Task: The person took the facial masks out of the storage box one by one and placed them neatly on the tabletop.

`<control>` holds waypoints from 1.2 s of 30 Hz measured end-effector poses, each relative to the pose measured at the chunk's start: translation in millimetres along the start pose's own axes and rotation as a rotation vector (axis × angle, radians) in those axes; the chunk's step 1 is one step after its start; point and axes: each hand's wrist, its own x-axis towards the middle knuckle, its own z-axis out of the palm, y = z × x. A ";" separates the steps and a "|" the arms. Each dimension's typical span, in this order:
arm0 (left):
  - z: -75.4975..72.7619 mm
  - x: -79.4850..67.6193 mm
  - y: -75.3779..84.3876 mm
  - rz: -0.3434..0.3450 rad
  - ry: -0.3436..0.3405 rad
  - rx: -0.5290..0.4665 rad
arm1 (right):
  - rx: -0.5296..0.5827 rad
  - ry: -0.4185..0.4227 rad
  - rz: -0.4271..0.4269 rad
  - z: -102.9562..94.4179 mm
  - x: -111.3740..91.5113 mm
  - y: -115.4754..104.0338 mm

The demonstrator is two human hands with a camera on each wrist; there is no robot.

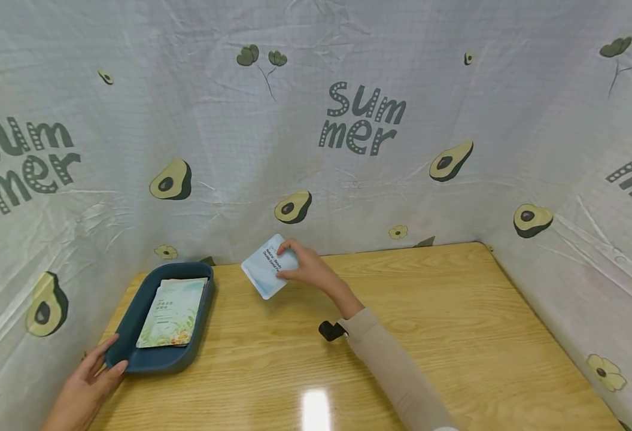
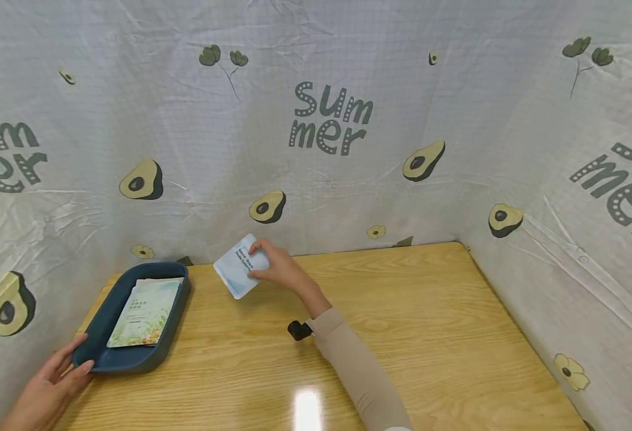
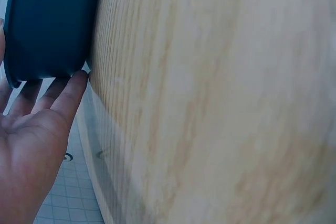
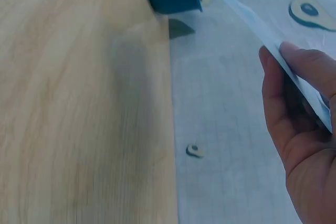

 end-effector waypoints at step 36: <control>6.0 0.5 -0.4 -0.067 0.020 -0.061 | 0.187 0.137 0.079 -19.7 -3.7 39.9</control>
